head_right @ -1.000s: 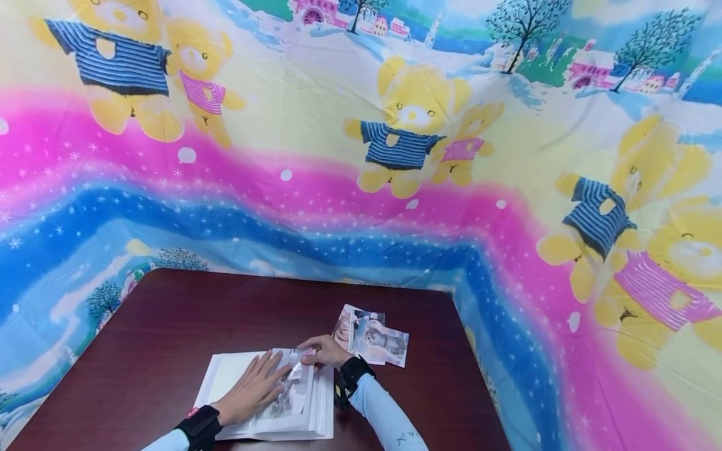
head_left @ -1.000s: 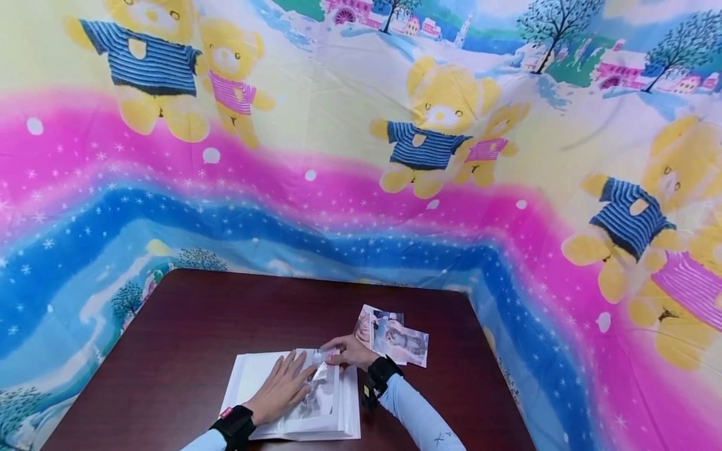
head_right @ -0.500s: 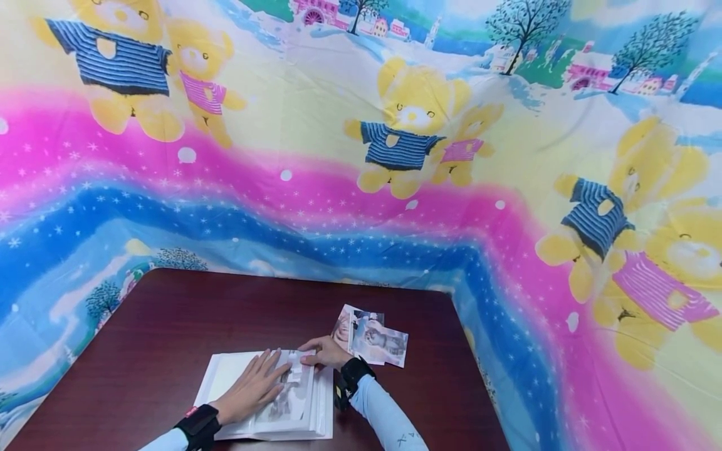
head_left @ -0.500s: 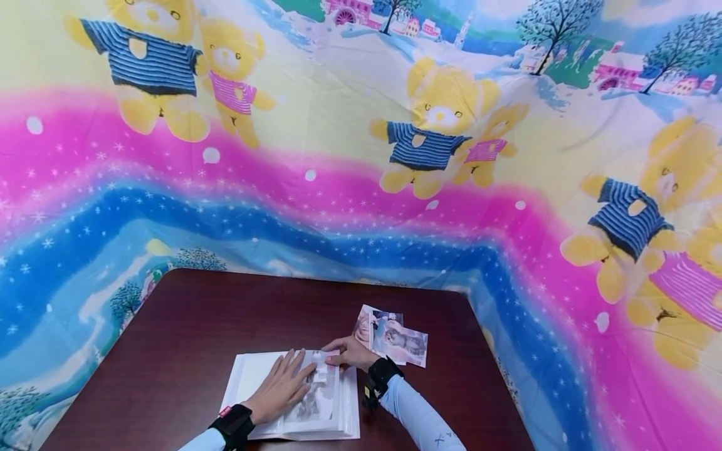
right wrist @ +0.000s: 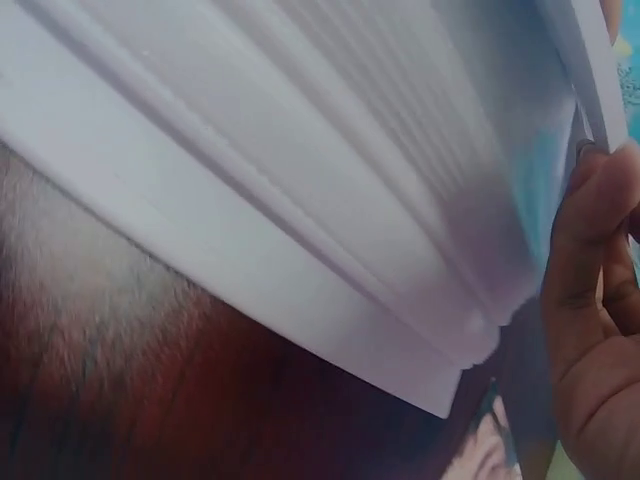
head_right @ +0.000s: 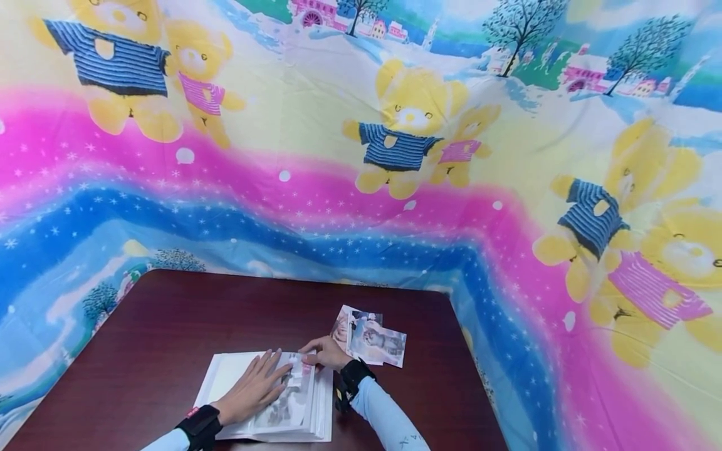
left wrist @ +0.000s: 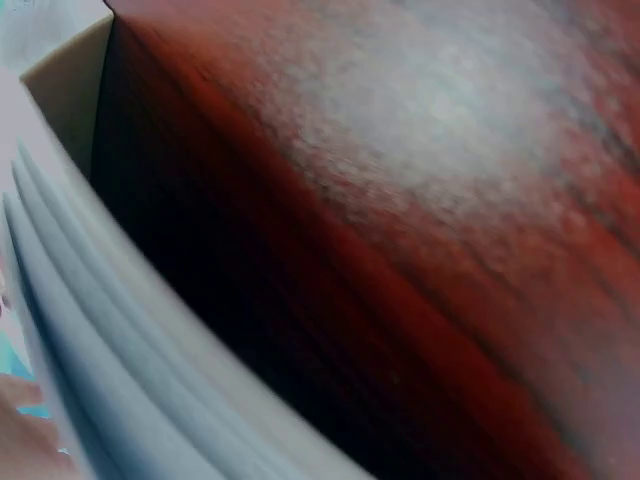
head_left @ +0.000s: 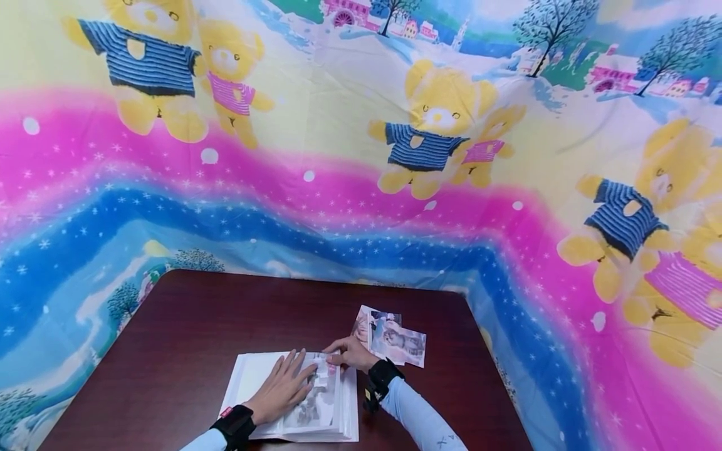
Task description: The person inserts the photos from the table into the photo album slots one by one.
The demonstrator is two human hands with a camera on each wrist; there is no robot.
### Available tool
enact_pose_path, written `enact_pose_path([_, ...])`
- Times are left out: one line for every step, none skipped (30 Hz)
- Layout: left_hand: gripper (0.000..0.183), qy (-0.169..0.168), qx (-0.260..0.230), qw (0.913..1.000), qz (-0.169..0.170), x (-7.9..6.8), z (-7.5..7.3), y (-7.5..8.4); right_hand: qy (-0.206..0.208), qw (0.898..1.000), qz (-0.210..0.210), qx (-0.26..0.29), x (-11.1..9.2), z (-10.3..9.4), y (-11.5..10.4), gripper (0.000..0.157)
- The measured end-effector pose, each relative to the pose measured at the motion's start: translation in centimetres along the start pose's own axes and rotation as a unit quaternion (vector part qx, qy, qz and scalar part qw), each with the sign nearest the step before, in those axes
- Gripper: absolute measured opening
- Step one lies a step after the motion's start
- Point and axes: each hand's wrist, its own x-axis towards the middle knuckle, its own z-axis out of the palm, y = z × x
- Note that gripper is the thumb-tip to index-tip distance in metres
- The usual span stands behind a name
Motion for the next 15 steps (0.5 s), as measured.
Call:
enact_pose_path([0.048,0.003,-0.003,1.0,0.0,0.0,0.0,0.0,0.004,1.0,0.005,0.002,0.1,-0.1,0.2,0.026])
enact_pose_path([0.048,0.008,-0.008,0.9999,0.0,0.1,0.0,0.1,0.007,1.0,0.008,0.007,0.2,-0.2,0.5,0.028])
enact_pose_path([0.048,0.014,-0.013,0.9998,0.001,0.1,0.0,0.1,0.012,1.0,0.011,0.013,0.3,-0.2,0.7,0.031])
enact_pose_path([0.048,0.023,-0.017,0.9996,0.003,0.2,0.0,0.1,0.017,1.0,0.013,0.023,0.3,-0.2,0.8,0.033])
enact_pose_path([0.048,0.032,-0.022,0.9992,0.005,0.3,-0.1,0.1,0.024,0.999,0.015,0.034,0.2,-0.2,0.8,0.036])
enact_pose_path([0.047,0.042,-0.027,0.9988,0.005,0.3,-0.1,0.1,0.029,0.998,0.016,0.049,0.1,-0.1,0.7,0.039])
enact_pose_path([0.046,0.052,-0.034,0.998,0.006,0.3,-0.3,0.1,0.034,0.997,0.016,0.066,0.0,0.1,0.5,0.04])
enact_pose_path([0.045,0.065,-0.045,0.9969,0.006,0.3,-0.5,0.1,0.039,0.996,0.017,0.082,-0.1,0.5,0.2,0.04])
enact_pose_path([0.043,0.075,-0.053,0.9958,0.004,0.3,-0.7,0.0,0.043,0.994,0.019,0.102,-0.2,0.9,-0.1,0.039])
enact_pose_path([0.041,0.085,-0.064,0.9943,0.001,0.3,-1.0,0.0,0.044,0.991,0.019,0.124,-0.3,1.4,-0.4,0.038])
enact_pose_path([0.04,0.093,-0.081,0.9923,-0.004,0.3,-1.3,0.0,0.044,0.989,0.018,0.143,-0.4,2.0,-0.7,0.039])
enact_pose_path([0.038,0.102,-0.095,0.9902,-0.011,0.3,-1.6,-0.1,0.044,0.986,0.015,0.162,-0.5,2.6,-1.0,0.04])
enact_pose_path([0.036,0.108,-0.114,0.9873,-0.021,0.3,-2.0,-0.1,0.04,0.984,0.009,0.176,-0.6,3.3,-1.3,0.041])
enact_pose_path([0.035,0.113,-0.133,0.9841,-0.035,0.3,-2.4,-0.2,0.036,0.982,0.002,0.187,-0.7,4.1,-1.6,0.042])
enact_pose_path([0.036,0.113,-0.154,0.9801,-0.054,0.3,-2.8,-0.2,0.028,0.982,-0.009,0.188,-0.7,4.8,-1.9,0.043])
